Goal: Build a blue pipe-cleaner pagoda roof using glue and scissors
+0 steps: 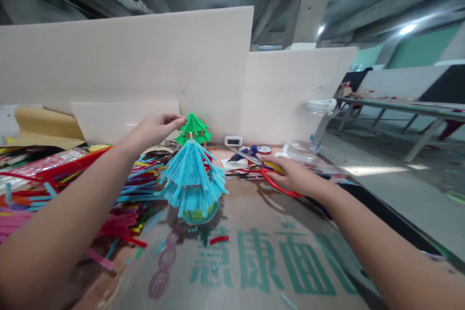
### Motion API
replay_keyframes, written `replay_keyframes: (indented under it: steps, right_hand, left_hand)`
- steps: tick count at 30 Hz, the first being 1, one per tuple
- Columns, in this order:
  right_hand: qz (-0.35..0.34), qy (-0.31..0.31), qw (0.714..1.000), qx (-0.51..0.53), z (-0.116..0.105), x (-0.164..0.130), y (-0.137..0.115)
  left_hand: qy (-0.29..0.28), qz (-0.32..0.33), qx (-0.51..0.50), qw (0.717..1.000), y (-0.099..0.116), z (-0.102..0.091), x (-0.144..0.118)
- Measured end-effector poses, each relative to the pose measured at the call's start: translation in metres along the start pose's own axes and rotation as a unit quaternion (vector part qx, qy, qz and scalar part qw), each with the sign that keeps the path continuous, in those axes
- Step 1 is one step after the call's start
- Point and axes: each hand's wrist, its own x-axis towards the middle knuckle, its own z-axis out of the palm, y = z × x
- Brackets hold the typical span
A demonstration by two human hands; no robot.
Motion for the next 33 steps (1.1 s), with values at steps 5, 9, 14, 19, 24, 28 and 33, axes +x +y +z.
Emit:
replay_keyframes:
  steps: [5, 9, 14, 19, 24, 28, 33]
  right_hand:
    - [0.037, 0.124, 0.991, 0.042, -0.034, 0.004, -0.043]
    - [-0.042, 0.144, 0.987, 0.056, -0.052, 0.012, -0.092]
    - [-0.133, 0.188, 0.973, -0.022, -0.062, 0.022, -0.127]
    - [-0.159, 0.273, 0.935, -0.161, -0.058, 0.012, -0.125]
    - [-0.155, 0.315, 0.892, -0.286, -0.045, -0.009, -0.107]
    - [-0.161, 0.305, 0.872, -0.346, -0.040, -0.018, -0.102]
    - [-0.182, 0.296, 0.860, -0.375, -0.043, -0.020, -0.105]
  left_hand:
    - [-0.082, 0.018, -0.154, 0.985, 0.041, -0.007, -0.034]
    - [-0.129, 0.041, -0.173, 0.976, 0.045, 0.001, -0.041]
    - [-0.151, 0.018, -0.190, 0.970, 0.044, 0.001, -0.041]
    - [-0.084, -0.015, -0.251, 0.964, 0.041, 0.001, -0.040]
    - [-0.037, -0.092, -0.344, 0.934, 0.040, -0.004, -0.038]
    - [-0.040, -0.124, -0.355, 0.926, 0.043, -0.006, -0.038]
    - [-0.059, -0.116, -0.347, 0.929, 0.049, -0.005, -0.039]
